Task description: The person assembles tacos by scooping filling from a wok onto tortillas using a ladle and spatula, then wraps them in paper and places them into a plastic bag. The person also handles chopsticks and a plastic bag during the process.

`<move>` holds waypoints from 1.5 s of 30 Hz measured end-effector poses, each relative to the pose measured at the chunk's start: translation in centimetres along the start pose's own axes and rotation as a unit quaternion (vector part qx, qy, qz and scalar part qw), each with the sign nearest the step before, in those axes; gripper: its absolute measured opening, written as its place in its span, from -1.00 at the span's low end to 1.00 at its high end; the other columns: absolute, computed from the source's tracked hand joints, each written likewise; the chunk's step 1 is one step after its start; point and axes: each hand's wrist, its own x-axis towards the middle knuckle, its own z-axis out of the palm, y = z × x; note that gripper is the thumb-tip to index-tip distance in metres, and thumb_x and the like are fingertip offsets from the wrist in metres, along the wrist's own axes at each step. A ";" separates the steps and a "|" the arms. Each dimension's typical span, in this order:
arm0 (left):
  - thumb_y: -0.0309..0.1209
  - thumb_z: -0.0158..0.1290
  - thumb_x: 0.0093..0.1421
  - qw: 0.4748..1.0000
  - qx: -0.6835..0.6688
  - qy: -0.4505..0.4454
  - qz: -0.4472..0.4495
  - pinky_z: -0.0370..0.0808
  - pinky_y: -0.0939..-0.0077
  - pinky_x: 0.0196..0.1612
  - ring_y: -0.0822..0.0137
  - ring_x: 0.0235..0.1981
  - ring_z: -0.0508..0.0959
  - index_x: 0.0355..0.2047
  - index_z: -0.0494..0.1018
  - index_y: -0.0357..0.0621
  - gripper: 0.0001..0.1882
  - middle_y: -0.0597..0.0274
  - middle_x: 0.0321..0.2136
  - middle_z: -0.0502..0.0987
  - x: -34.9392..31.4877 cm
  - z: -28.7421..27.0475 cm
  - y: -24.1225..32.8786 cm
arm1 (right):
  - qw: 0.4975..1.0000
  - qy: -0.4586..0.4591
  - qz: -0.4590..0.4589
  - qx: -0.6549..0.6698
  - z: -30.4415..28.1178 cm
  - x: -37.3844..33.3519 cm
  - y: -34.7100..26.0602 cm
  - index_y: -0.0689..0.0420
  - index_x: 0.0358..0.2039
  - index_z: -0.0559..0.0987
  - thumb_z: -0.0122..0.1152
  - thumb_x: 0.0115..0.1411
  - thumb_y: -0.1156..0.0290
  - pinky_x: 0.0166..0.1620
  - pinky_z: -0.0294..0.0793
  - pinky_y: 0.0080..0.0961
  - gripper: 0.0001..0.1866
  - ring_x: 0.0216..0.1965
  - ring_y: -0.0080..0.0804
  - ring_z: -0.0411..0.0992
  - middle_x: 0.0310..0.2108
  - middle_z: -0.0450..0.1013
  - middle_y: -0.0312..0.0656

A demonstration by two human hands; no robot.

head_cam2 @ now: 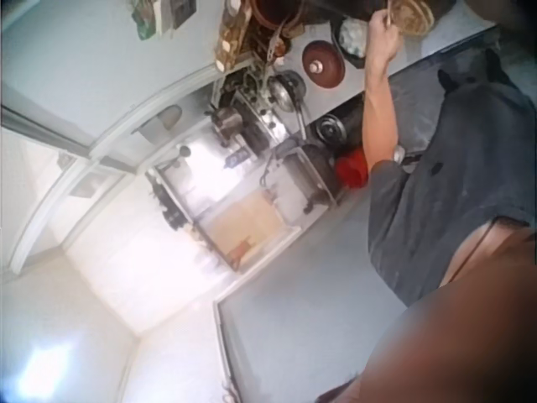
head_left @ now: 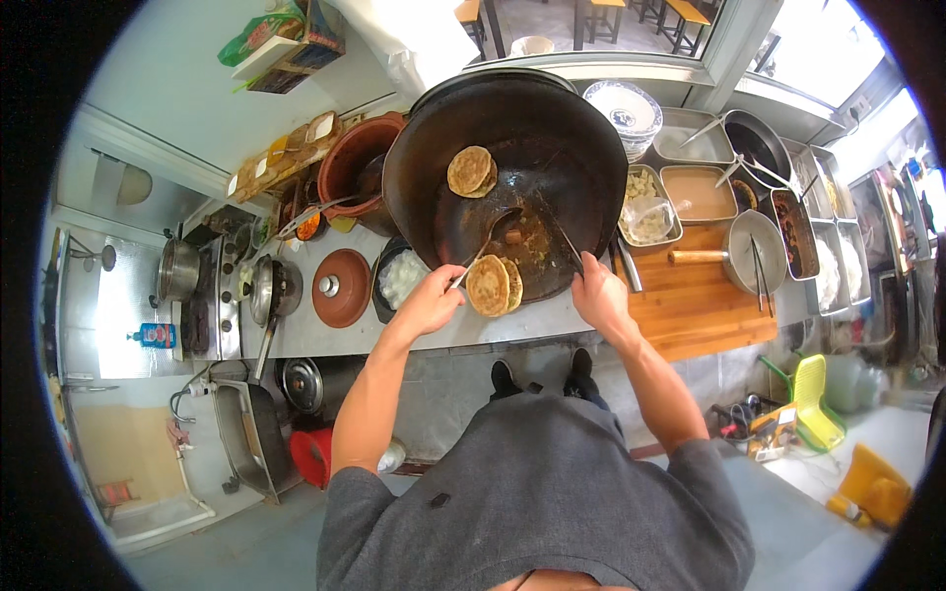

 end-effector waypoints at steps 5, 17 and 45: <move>-0.48 -0.04 0.22 0.953 0.268 0.120 0.070 0.55 0.09 -0.09 -0.11 -0.19 0.63 0.11 0.52 -0.21 -0.56 -0.14 -0.22 0.62 -2.7 -1.1 0.6 | 0.993 -0.107 0.016 -0.035 0.3 0.3 -0.4 0.25 0.07 0.45 0.17 0.23 0.38 -0.15 0.54 0.09 -0.59 -0.24 0.30 0.55 -0.26 0.56 0.28; -0.52 0.01 0.15 0.915 0.376 0.102 0.106 0.56 0.04 -0.07 -0.15 -0.19 0.62 0.03 0.61 -0.19 -0.58 -0.12 -0.21 0.62 -3.1 -1.1 -1.1 | 0.998 -0.049 -0.041 -0.006 1.1 0.0 -2.5 0.24 -0.11 0.43 0.13 0.26 0.41 -0.26 0.55 0.11 -0.76 -0.33 0.26 0.56 -0.32 0.56 0.20; -0.43 0.00 0.24 0.969 0.188 0.156 0.042 0.54 0.11 -0.07 -0.13 -0.15 0.64 0.13 0.47 -0.25 -0.55 -0.21 -0.15 0.65 -3.5 -0.8 -0.4 | 0.991 -0.124 -0.042 -0.020 -0.1 -0.3 -1.3 0.26 -0.10 0.51 0.11 0.21 0.40 -0.17 0.57 0.07 -0.72 -0.29 0.26 0.57 -0.37 0.58 0.23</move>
